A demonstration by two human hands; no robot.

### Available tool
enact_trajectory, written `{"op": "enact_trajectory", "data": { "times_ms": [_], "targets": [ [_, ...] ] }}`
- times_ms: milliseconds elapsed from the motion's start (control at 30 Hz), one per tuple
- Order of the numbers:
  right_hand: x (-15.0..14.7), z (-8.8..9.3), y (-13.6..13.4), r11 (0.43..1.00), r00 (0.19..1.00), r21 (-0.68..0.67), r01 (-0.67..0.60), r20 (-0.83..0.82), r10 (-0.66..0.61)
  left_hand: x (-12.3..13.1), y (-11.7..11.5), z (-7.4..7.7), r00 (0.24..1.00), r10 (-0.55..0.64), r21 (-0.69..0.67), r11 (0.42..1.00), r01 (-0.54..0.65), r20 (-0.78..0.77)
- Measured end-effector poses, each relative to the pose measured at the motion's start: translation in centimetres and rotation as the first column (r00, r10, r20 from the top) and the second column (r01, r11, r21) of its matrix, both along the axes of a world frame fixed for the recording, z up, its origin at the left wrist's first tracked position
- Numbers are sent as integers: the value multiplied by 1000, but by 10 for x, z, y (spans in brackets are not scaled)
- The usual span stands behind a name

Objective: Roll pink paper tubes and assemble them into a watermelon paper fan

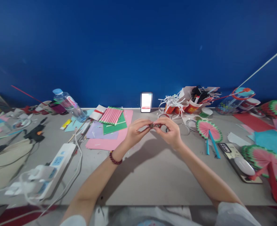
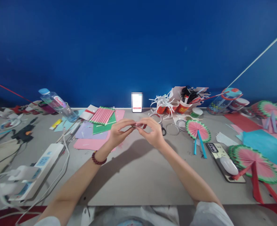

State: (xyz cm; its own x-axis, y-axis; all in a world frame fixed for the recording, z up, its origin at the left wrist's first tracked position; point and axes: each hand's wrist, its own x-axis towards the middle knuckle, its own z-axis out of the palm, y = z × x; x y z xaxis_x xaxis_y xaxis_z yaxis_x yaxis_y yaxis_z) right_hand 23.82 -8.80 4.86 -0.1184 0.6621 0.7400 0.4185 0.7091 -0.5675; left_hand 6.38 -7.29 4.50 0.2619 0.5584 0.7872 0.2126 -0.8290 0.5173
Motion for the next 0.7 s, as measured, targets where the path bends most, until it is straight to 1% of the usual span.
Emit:
{"op": "enact_trajectory", "data": {
  "times_ms": [133,300,467,567,633,700],
  "targets": [
    [0,-1,0,1000,1000,-11,-8,-7,8,0,-1,2,1000,3,-9,1000,-3,-3],
    [0,0,-1,1000,1000,13,-18,-22,18,0,-1,1,1000,-22,6,1000,22,1],
    [0,0,-1,1000,999,-15,-9,-39,9,-1,0,1,999,-43,-31,999,43,2],
    [0,-1,-1,1000,999,-4,-19,-40,19,-1,1,2,999,-50,-45,998,51,20],
    [-1,-2,-1,1000,998,-3,-31,-47,31,-1,1,2,997,-64,-80,995,66,37],
    [-1,-3,-2,999,997,-26,-47,-67,45,-1,1,2,993,-79,-156,983,92,87]
  ]
}}
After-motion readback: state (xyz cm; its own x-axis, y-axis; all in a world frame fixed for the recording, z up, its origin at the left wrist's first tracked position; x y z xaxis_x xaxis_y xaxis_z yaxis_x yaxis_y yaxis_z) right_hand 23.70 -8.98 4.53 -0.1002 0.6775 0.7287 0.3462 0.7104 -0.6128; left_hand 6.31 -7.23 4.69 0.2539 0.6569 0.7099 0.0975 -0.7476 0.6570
